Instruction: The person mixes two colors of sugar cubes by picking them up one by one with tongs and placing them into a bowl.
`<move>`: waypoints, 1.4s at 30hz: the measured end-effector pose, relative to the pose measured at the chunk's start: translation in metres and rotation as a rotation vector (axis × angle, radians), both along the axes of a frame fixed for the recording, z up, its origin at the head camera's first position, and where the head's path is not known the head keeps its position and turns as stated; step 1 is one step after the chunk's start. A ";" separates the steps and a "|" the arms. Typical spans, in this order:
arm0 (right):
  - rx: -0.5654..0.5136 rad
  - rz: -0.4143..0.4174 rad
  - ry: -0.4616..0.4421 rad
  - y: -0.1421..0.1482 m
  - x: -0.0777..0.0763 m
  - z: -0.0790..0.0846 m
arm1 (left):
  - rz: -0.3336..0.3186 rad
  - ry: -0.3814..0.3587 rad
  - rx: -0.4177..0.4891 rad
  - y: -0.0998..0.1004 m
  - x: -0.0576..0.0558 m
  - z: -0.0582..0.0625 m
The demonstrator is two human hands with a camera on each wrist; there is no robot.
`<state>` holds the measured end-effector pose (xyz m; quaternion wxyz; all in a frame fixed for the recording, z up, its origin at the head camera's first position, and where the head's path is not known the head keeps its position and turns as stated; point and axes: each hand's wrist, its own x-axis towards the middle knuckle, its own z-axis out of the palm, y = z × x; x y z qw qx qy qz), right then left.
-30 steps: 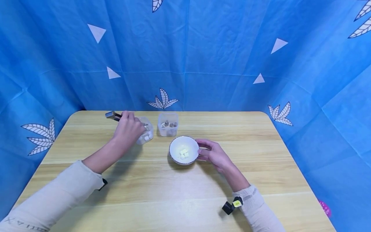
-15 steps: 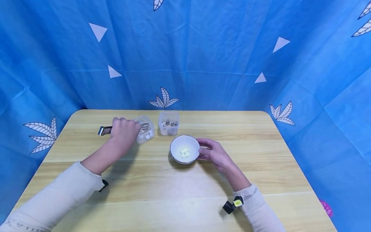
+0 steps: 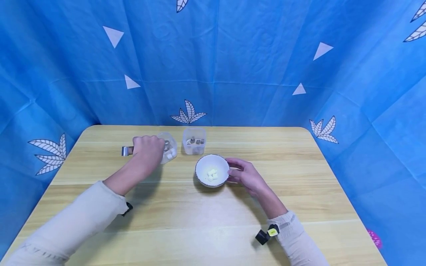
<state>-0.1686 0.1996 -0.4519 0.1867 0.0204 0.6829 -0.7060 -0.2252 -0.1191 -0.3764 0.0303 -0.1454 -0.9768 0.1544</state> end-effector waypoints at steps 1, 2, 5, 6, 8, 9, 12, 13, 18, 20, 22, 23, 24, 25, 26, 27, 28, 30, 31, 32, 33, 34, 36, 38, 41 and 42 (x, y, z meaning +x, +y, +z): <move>-0.001 -0.002 -0.003 0.000 0.000 0.000 | 0.006 -0.003 -0.007 0.001 0.000 0.001; -0.001 -0.002 -0.003 0.000 0.000 0.000 | 0.014 -0.005 -0.014 0.002 -0.001 0.001; 0.000 0.000 -0.001 0.000 0.000 0.000 | 0.031 -0.009 -0.019 0.004 -0.003 0.003; 0.002 0.002 0.002 0.000 0.000 0.000 | 0.034 -0.010 -0.021 0.005 -0.003 0.003; 0.003 0.000 0.002 0.000 0.000 0.001 | 0.042 -0.010 -0.016 0.007 -0.005 0.004; 0.002 0.000 0.002 0.000 0.000 0.001 | 0.044 -0.007 -0.013 0.008 -0.006 0.005; 0.002 -0.003 0.002 0.000 0.000 0.002 | 0.049 -0.008 -0.028 0.010 -0.009 0.007; 0.001 -0.003 0.001 0.000 0.000 0.002 | 0.051 -0.008 -0.031 0.011 -0.010 0.008; -0.015 0.002 0.005 -0.001 0.000 0.001 | 0.074 -0.021 -0.056 0.014 -0.014 0.011; -0.020 0.001 0.007 -0.001 0.000 0.001 | 0.082 -0.028 -0.059 0.014 -0.015 0.012; -0.020 0.001 0.008 -0.001 0.001 0.001 | 0.084 -0.035 -0.048 0.013 -0.017 0.013; -0.019 0.000 0.009 0.000 0.001 0.001 | 0.083 -0.039 -0.038 0.013 -0.017 0.013; -0.020 0.001 0.008 0.000 0.001 0.001 | 0.083 -0.042 -0.029 0.012 -0.018 0.013; -0.021 0.002 0.008 0.000 0.001 0.000 | 0.084 -0.043 -0.020 0.012 -0.019 0.013; -0.022 0.002 0.007 0.000 0.001 0.000 | 0.084 -0.045 -0.014 0.012 -0.019 0.013; -0.024 0.003 0.007 0.000 0.001 0.000 | 0.083 -0.048 -0.008 0.011 -0.019 0.014; -0.025 0.004 0.009 0.000 0.001 0.000 | 0.083 -0.048 -0.003 0.011 -0.019 0.014; -0.028 0.004 0.009 0.000 0.002 0.000 | 0.082 -0.049 -0.003 0.010 -0.020 0.014; -0.028 0.003 0.010 0.001 0.002 0.000 | 0.083 -0.051 -0.008 0.010 -0.020 0.014; -0.027 0.003 0.011 0.001 0.002 -0.001 | 0.081 -0.052 -0.011 0.010 -0.020 0.013; -0.027 0.003 0.011 0.001 0.002 -0.001 | 0.081 -0.052 -0.013 0.009 -0.020 0.013; -0.026 0.004 0.012 0.001 0.002 -0.001 | 0.080 -0.053 -0.016 0.009 -0.020 0.013; -0.024 0.000 0.011 0.001 0.002 -0.001 | 0.077 -0.058 -0.024 0.008 -0.020 0.014; -0.022 -0.001 0.010 0.001 0.002 -0.001 | 0.074 -0.062 -0.033 0.007 -0.019 0.014; -0.021 -0.007 0.009 0.001 0.002 -0.001 | 0.073 -0.067 -0.049 0.005 -0.016 0.015; -0.022 -0.007 0.009 0.001 0.002 0.000 | 0.073 -0.065 -0.055 0.005 -0.016 0.015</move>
